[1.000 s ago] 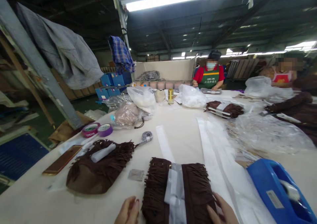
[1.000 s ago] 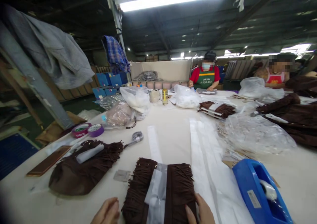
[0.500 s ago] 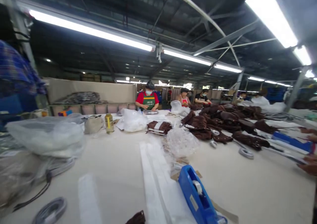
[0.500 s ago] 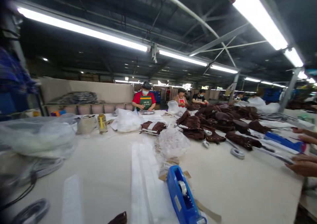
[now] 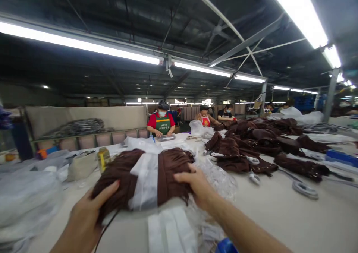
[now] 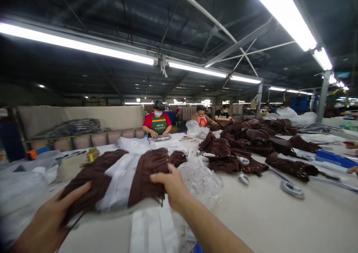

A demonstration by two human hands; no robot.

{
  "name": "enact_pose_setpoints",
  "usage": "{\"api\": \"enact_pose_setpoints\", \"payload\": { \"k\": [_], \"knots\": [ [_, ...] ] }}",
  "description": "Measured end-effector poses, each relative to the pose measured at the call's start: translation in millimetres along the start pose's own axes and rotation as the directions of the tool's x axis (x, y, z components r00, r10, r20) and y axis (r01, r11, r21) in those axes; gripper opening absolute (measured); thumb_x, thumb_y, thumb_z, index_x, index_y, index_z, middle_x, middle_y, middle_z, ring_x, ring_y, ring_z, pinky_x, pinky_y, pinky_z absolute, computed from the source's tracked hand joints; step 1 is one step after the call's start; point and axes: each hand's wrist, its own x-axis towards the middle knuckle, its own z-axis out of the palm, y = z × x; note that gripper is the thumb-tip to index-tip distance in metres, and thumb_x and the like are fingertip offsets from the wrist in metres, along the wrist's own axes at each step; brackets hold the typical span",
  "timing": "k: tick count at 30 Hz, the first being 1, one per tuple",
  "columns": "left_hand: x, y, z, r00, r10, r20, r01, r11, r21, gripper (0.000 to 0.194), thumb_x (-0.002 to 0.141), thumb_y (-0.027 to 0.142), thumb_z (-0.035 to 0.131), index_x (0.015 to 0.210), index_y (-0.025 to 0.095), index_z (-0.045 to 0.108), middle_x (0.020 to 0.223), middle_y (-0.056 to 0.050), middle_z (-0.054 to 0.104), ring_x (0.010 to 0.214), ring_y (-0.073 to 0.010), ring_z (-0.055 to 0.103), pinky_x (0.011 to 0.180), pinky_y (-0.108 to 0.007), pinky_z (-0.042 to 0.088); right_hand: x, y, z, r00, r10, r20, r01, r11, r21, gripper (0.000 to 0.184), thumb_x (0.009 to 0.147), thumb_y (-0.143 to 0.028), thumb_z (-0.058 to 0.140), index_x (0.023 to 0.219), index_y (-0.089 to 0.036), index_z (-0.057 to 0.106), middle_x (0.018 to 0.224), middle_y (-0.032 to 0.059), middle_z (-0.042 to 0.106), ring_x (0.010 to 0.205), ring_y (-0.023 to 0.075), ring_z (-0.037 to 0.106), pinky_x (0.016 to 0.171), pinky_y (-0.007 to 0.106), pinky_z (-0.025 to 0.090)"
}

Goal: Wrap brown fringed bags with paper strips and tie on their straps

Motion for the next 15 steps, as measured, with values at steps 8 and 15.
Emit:
{"api": "enact_pose_setpoints", "payload": {
  "k": [8,15],
  "knots": [
    [114.1,-50.6,96.3,0.917,-0.384,0.106,0.399,0.878,-0.264,0.05,0.073,0.056,0.051,0.105,0.017,0.049,0.111,-0.012,0.056,0.084,-0.0195,0.062,0.059,-0.027,0.051,182.7,27.9,-66.2,0.916,0.139,-0.376,-0.205,0.968,-0.143,0.03,0.089,-0.036,0.051,0.109,-0.014,0.054,0.103,0.0062,0.059,0.084,0.016,0.06,0.071,0.034,0.052],
    [-56.0,-196.3,30.2,0.885,-0.452,0.115,0.442,0.891,0.104,0.044,0.051,0.061,0.06,0.073,0.024,0.062,0.077,-0.004,0.069,0.083,-0.0306,0.065,0.074,-0.042,0.053,136.4,94.7,-82.8,0.877,0.212,-0.431,-0.382,0.852,-0.358,0.016,0.088,-0.027,0.054,0.095,-0.012,0.057,0.086,0.0018,0.06,0.069,0.0109,0.058,0.06,0.026,0.05]
  ]
}}
